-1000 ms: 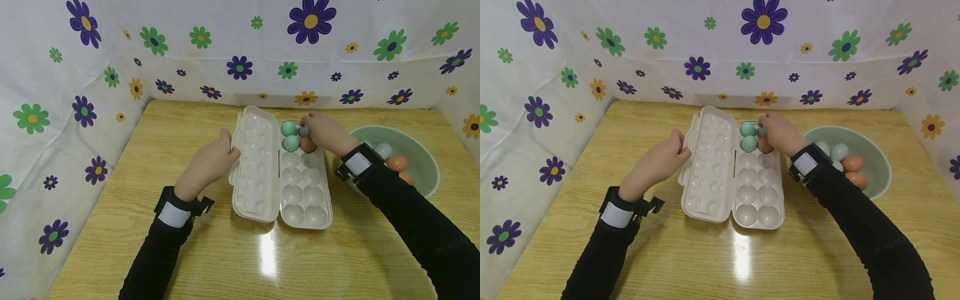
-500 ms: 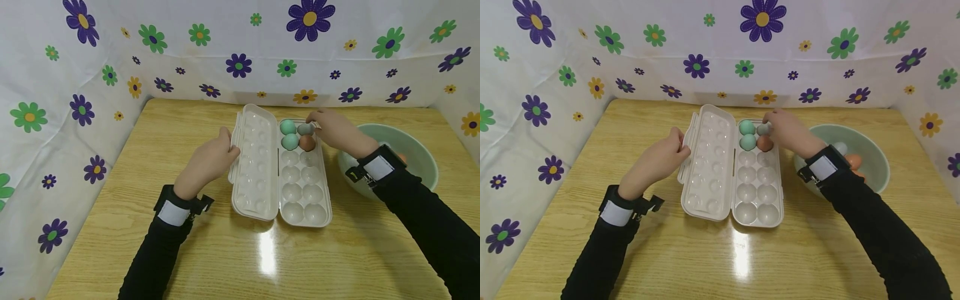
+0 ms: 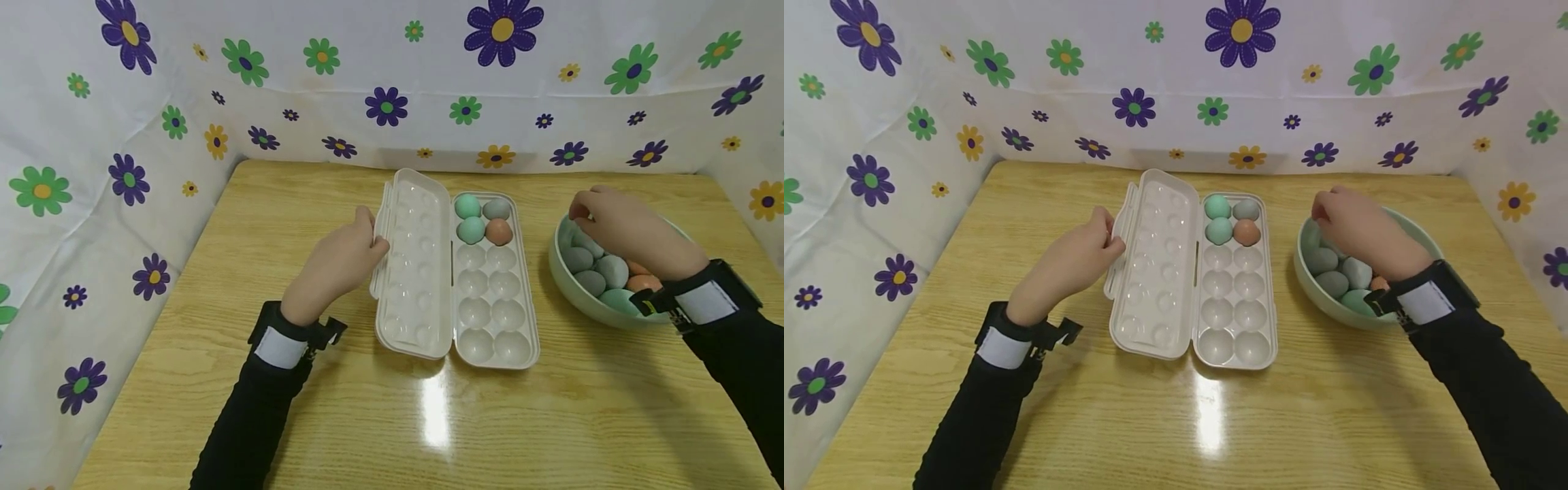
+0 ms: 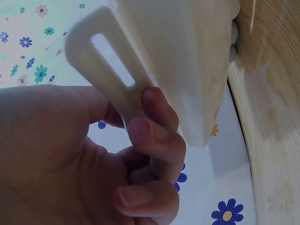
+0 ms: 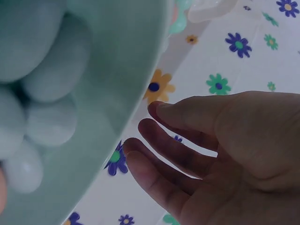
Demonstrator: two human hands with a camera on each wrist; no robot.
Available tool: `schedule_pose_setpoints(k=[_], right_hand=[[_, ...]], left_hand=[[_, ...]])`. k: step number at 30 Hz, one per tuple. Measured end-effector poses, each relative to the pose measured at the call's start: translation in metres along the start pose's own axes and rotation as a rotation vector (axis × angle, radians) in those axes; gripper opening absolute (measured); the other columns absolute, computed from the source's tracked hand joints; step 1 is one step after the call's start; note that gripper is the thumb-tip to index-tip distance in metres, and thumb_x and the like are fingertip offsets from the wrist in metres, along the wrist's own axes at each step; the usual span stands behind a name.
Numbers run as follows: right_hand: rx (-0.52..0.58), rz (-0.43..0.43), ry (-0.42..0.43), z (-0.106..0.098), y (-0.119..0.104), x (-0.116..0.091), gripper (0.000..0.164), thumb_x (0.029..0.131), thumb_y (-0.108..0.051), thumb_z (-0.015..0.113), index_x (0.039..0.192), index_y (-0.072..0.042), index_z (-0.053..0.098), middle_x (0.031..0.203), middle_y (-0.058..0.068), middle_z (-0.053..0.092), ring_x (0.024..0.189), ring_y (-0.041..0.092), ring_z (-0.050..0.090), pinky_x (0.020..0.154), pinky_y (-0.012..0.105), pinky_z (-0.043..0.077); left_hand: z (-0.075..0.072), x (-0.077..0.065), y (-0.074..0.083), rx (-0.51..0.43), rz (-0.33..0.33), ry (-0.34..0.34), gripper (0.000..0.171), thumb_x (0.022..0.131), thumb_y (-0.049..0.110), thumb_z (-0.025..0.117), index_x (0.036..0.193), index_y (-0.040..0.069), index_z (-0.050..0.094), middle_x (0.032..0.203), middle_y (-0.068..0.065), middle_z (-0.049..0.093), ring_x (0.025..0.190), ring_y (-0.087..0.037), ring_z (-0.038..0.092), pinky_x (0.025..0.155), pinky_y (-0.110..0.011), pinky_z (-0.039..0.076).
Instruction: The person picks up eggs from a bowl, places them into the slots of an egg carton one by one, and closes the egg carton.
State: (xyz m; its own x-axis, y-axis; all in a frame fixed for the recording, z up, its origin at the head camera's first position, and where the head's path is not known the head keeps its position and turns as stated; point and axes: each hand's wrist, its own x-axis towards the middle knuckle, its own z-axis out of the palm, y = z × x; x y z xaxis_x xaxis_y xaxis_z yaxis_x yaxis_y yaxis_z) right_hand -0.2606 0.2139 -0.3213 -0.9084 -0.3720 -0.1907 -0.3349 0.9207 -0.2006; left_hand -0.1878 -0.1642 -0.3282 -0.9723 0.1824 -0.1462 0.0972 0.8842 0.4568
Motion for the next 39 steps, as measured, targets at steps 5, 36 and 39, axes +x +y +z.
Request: schedule_pose_setpoints(k=[5,36,39], right_hand=[[-0.060,0.014,-0.019,0.000,0.015,-0.010,0.027,0.097,-0.005,0.059,0.120,0.008,0.060,0.115,0.030,0.060,0.103,0.042,0.059,0.089,0.058,0.050],[-0.086,-0.084,-0.142,0.025,0.046,-0.005,0.041,0.086,0.001,0.068,0.126,0.007,0.060,0.122,0.034,0.057,0.103,0.041,0.059,0.091,0.061,0.051],[-0.053,-0.078,-0.140,0.028,0.046,-0.005,0.035,0.088,0.002,0.063,0.123,0.004,0.058,0.111,0.025,0.061,0.092,0.032,0.057,0.085,0.052,0.052]], left_hand=[[0.000,0.000,-0.001,0.005,0.004,0.000,0.039,0.106,0.027,0.043,0.129,-0.004,0.039,0.070,-0.003,0.045,0.053,-0.017,0.046,0.047,-0.026,0.032],[0.002,-0.001,-0.002,-0.004,0.009,0.004,0.034,0.106,0.027,0.043,0.124,-0.002,0.041,0.070,-0.003,0.044,0.053,-0.016,0.045,0.047,-0.025,0.032],[0.002,0.000,-0.003,0.000,0.006,0.006,0.035,0.106,0.027,0.043,0.124,-0.002,0.041,0.069,-0.002,0.044,0.053,-0.016,0.045,0.047,-0.026,0.032]])
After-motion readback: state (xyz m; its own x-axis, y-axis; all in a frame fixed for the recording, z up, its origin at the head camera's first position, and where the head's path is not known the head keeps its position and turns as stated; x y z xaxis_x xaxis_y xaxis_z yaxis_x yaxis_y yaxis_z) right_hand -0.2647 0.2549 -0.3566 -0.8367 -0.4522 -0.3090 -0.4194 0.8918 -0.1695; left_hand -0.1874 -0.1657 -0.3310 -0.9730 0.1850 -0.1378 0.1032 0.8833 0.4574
